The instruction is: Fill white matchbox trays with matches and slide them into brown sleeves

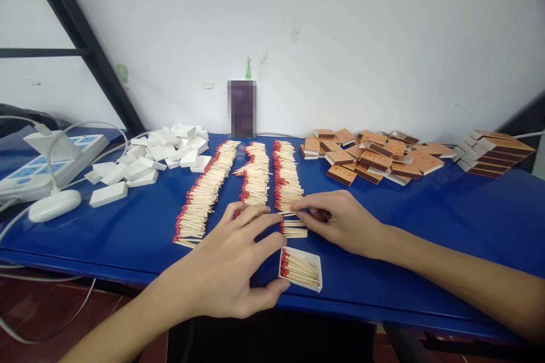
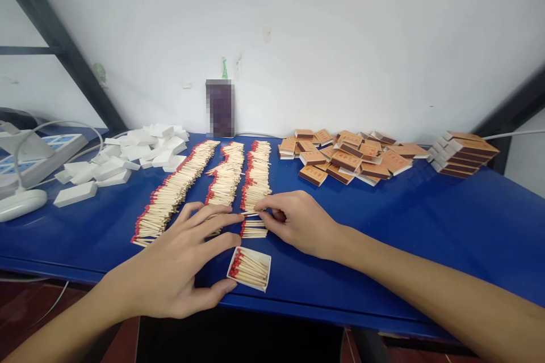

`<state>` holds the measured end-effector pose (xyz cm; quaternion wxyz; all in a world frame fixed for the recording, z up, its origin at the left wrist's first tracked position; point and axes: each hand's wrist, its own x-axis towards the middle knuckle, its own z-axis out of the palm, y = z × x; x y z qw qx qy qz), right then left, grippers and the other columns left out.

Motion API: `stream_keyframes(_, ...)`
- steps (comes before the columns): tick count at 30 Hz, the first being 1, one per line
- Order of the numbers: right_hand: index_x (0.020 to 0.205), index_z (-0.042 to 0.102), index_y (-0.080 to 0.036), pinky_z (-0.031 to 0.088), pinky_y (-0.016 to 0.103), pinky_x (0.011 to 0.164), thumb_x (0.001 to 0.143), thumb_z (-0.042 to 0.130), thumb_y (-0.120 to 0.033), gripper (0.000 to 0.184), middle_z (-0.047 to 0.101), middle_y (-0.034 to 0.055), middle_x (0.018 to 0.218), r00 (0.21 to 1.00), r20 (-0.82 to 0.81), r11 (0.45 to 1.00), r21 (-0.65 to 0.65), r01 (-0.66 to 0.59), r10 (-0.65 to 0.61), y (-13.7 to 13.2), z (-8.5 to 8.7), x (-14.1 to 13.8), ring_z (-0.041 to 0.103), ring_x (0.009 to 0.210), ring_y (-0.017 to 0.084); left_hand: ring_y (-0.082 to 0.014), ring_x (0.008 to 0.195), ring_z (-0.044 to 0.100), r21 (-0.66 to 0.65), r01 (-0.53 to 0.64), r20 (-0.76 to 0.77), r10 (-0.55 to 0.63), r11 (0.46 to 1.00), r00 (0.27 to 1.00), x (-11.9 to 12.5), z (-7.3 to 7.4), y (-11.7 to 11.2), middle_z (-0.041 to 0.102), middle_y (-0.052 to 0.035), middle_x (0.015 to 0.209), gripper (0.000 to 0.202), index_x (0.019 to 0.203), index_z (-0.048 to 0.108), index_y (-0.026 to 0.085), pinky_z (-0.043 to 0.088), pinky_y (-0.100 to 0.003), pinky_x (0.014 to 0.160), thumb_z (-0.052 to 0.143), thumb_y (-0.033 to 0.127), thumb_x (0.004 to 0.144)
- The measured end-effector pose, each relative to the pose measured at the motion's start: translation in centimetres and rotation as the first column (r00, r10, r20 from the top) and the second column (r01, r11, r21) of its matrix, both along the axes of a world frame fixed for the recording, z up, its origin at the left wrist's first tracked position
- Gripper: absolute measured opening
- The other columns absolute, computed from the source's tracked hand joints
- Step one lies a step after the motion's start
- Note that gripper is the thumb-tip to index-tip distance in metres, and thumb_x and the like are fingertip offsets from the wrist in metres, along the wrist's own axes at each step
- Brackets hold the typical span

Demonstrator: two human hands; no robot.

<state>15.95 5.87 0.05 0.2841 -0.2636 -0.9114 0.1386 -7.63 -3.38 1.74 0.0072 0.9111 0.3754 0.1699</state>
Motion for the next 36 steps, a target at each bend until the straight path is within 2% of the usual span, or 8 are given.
stream_keyframes(15,0.084,0.067,-0.018,0.032,0.021,0.05,0.09,0.056,-0.019,0.013,0.046,-0.0065,0.056,0.999,0.033,0.998,-0.061,-0.011,0.013,-0.03,0.14,-0.01,0.04,0.048,0.008,-0.0302,0.126,0.051,-0.003,-0.009,0.004,0.009,1.0,1.0,0.01,-0.02,-0.01,0.062,-0.0091,0.13,0.031,0.113,0.063,0.02,0.029,-0.048,0.108,0.059,0.042,0.091)
stream_keyframes(23,0.082,0.064,-0.018,0.033,0.02,0.049,0.086,0.055,-0.018,0.01,0.046,-0.0065,0.056,0.999,0.045,0.999,-0.047,-0.013,0.016,-0.08,0.29,0.06,0.042,0.047,0.008,-0.0308,0.123,0.053,-0.015,-0.01,0.004,0.01,1.0,1.0,0.13,0.1,0.12,0.065,-0.0106,0.124,0.031,0.111,0.063,0.02,0.032,-0.049,0.105,0.06,0.042,0.09)
stream_keyframes(36,0.078,0.063,-0.018,0.033,0.021,0.05,0.081,0.052,-0.012,0.012,0.049,-0.0058,0.056,0.999,0.036,0.996,-0.084,-0.016,0.019,-0.27,0.54,0.05,0.043,0.048,0.008,-0.0305,0.126,0.051,-0.027,-0.007,-0.003,0.007,1.0,1.0,0.07,0.16,0.03,0.063,-0.0095,0.131,0.032,0.114,0.063,0.021,0.031,-0.048,0.107,0.059,0.042,0.091)
